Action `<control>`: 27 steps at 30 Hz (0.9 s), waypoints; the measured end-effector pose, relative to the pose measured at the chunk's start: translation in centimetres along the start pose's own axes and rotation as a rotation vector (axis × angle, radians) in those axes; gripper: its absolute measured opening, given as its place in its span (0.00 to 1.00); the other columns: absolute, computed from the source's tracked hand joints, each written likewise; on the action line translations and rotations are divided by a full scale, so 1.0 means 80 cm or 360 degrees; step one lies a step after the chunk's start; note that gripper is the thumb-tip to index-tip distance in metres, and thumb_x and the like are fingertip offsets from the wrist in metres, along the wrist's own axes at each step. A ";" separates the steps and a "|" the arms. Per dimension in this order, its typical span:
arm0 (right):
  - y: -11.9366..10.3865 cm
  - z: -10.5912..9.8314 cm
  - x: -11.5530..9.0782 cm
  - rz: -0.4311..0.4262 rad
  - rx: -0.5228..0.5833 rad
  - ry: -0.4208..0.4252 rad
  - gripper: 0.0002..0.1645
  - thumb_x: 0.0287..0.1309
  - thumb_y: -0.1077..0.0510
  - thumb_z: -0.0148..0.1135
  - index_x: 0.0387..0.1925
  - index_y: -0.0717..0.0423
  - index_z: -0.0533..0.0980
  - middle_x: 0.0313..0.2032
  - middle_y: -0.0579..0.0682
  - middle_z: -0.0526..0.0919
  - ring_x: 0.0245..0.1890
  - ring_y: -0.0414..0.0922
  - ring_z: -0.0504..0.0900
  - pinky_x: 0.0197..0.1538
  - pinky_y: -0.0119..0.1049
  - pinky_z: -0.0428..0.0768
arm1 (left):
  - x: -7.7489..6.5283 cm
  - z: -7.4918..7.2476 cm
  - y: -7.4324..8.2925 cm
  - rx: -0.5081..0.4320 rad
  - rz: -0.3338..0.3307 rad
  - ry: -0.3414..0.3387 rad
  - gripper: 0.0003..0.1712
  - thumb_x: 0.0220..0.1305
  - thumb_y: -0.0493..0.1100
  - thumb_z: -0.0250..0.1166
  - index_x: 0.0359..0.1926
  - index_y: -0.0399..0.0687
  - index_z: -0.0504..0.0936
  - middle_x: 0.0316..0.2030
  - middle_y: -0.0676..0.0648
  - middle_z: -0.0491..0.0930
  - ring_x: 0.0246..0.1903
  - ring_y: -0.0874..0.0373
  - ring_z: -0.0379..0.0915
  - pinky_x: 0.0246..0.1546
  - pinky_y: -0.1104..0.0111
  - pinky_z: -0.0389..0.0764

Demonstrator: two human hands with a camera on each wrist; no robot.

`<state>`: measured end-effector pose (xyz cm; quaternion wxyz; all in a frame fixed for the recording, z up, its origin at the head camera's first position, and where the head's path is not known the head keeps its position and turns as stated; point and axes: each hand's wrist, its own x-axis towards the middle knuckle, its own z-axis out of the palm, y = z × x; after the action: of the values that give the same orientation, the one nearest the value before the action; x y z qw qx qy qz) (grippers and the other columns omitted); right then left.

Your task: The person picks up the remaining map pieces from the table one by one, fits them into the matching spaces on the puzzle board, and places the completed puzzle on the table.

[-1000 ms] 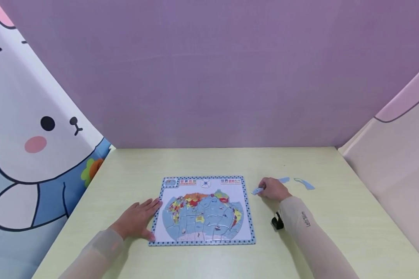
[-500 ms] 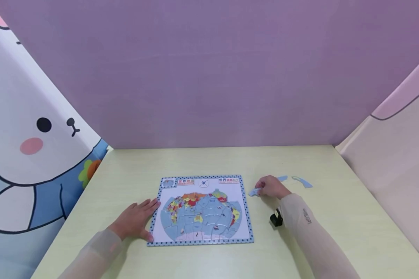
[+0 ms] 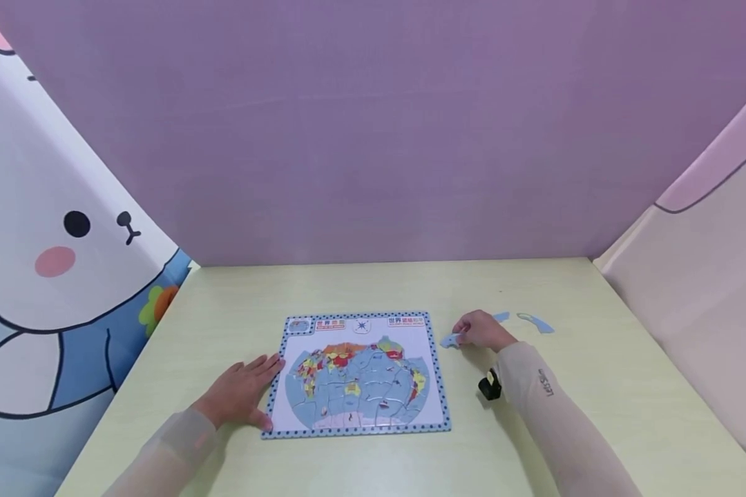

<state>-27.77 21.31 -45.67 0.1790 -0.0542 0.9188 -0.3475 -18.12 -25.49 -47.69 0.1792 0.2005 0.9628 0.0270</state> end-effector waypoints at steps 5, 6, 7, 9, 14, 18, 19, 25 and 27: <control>-0.004 -0.002 -0.001 0.0047 0.0064 -0.0002 0.10 0.53 0.71 0.63 0.39 0.67 0.79 0.32 0.52 0.82 0.28 0.43 0.76 0.31 0.34 0.77 | -0.001 0.001 -0.001 -0.0025 0.0004 -0.0003 0.67 0.36 0.73 0.71 0.71 0.41 0.59 0.71 0.41 0.56 0.69 0.39 0.49 0.61 0.37 0.56; -0.004 -0.002 -0.001 0.0056 0.0084 0.0001 0.10 0.53 0.71 0.63 0.39 0.67 0.79 0.32 0.52 0.82 0.27 0.43 0.75 0.31 0.33 0.77 | -0.001 0.001 0.000 -0.0033 0.0004 -0.0004 0.67 0.36 0.73 0.71 0.71 0.41 0.59 0.71 0.41 0.56 0.69 0.39 0.49 0.61 0.37 0.56; -0.005 -0.003 -0.002 0.0062 0.0099 0.0003 0.10 0.53 0.71 0.62 0.39 0.67 0.79 0.32 0.52 0.82 0.26 0.43 0.75 0.30 0.33 0.77 | -0.002 0.001 0.000 -0.0044 0.0008 -0.0005 0.67 0.36 0.73 0.71 0.71 0.40 0.59 0.71 0.40 0.56 0.69 0.38 0.49 0.61 0.37 0.56; -0.006 -0.003 -0.002 0.0065 0.0129 0.0005 0.10 0.54 0.71 0.61 0.40 0.67 0.79 0.31 0.52 0.81 0.26 0.43 0.75 0.29 0.33 0.77 | -0.001 0.000 0.001 -0.0035 -0.0001 -0.0010 0.67 0.36 0.73 0.71 0.71 0.41 0.58 0.71 0.41 0.56 0.70 0.39 0.49 0.61 0.37 0.56; -0.010 -0.005 -0.006 0.0062 0.0287 -0.0039 0.11 0.55 0.71 0.60 0.42 0.68 0.78 0.29 0.52 0.81 0.26 0.42 0.77 0.32 0.34 0.80 | 0.004 0.000 0.000 -0.0021 -0.0007 -0.0007 0.67 0.36 0.74 0.71 0.72 0.42 0.58 0.72 0.42 0.55 0.70 0.40 0.48 0.62 0.38 0.55; -0.014 -0.004 -0.008 0.0045 0.0466 -0.0068 0.13 0.56 0.71 0.60 0.44 0.70 0.78 0.30 0.52 0.82 0.27 0.41 0.80 0.35 0.35 0.82 | 0.005 -0.001 0.000 -0.0032 0.0002 -0.0002 0.67 0.36 0.73 0.71 0.72 0.41 0.58 0.72 0.41 0.55 0.70 0.38 0.48 0.61 0.37 0.55; -0.015 -0.004 -0.008 0.0035 0.0489 -0.0071 0.13 0.56 0.71 0.60 0.45 0.70 0.78 0.31 0.53 0.82 0.28 0.41 0.80 0.36 0.36 0.82 | 0.005 -0.002 0.000 -0.0039 0.0003 0.0000 0.67 0.35 0.73 0.71 0.72 0.41 0.58 0.72 0.41 0.55 0.70 0.38 0.48 0.61 0.37 0.55; -0.023 0.008 -0.004 0.0080 0.0547 -0.0026 0.14 0.58 0.69 0.60 0.47 0.68 0.78 0.34 0.53 0.84 0.33 0.44 0.82 0.40 0.39 0.83 | 0.002 0.000 0.000 -0.0095 0.0014 -0.0005 0.68 0.35 0.73 0.71 0.72 0.41 0.58 0.72 0.41 0.55 0.70 0.38 0.48 0.61 0.36 0.56; -0.029 0.015 -0.002 0.0094 0.0591 -0.0004 0.15 0.58 0.68 0.60 0.48 0.68 0.78 0.35 0.53 0.84 0.34 0.45 0.82 0.41 0.40 0.83 | 0.000 0.001 -0.001 -0.0099 0.0007 -0.0019 0.68 0.35 0.74 0.70 0.72 0.40 0.58 0.72 0.41 0.55 0.70 0.38 0.48 0.60 0.36 0.56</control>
<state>-27.28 18.88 -44.93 0.1972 0.0063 0.8399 -0.5056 -18.10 -25.56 -47.79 0.1912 0.1972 0.9599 0.0562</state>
